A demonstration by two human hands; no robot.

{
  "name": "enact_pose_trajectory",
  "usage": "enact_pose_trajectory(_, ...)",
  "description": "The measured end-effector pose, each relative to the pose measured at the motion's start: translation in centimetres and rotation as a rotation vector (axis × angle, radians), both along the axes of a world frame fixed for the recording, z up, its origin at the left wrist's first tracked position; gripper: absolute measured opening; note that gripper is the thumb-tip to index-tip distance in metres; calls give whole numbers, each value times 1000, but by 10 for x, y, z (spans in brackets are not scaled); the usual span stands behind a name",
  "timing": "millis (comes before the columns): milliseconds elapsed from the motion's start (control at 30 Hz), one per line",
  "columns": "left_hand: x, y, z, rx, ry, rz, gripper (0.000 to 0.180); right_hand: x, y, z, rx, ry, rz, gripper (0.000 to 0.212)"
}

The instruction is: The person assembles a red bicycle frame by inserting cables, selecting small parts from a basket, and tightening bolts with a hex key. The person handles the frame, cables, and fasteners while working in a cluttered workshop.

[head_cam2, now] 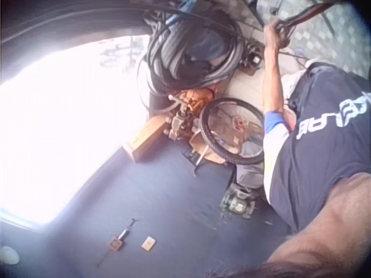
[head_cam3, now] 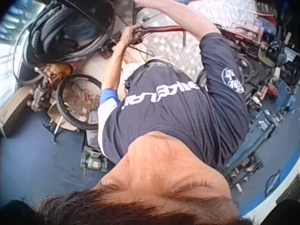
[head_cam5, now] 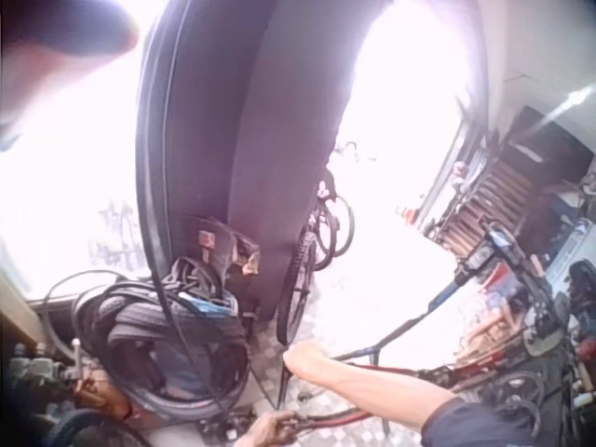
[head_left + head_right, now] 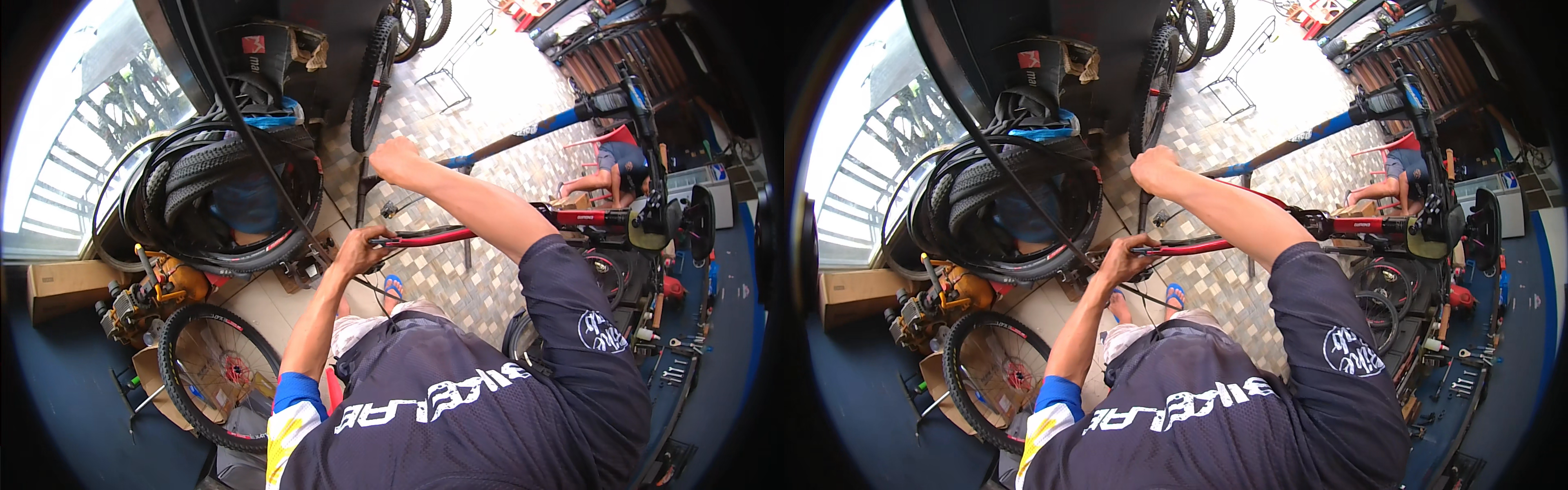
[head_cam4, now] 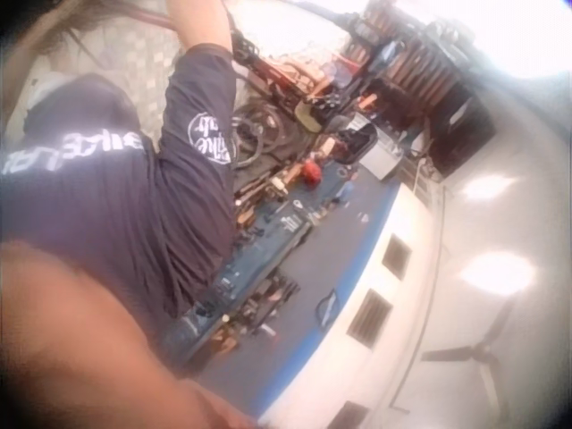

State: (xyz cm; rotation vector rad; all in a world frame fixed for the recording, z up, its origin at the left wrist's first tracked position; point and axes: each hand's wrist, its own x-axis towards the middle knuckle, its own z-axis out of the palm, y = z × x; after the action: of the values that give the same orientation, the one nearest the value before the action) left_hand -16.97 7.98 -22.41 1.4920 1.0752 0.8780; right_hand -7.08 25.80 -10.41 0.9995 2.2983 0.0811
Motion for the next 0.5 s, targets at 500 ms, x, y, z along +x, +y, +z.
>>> enact_pose_trajectory(500,12,-6,4,62,-29,71,25,-14,7,-2,-55,-117,167,24)
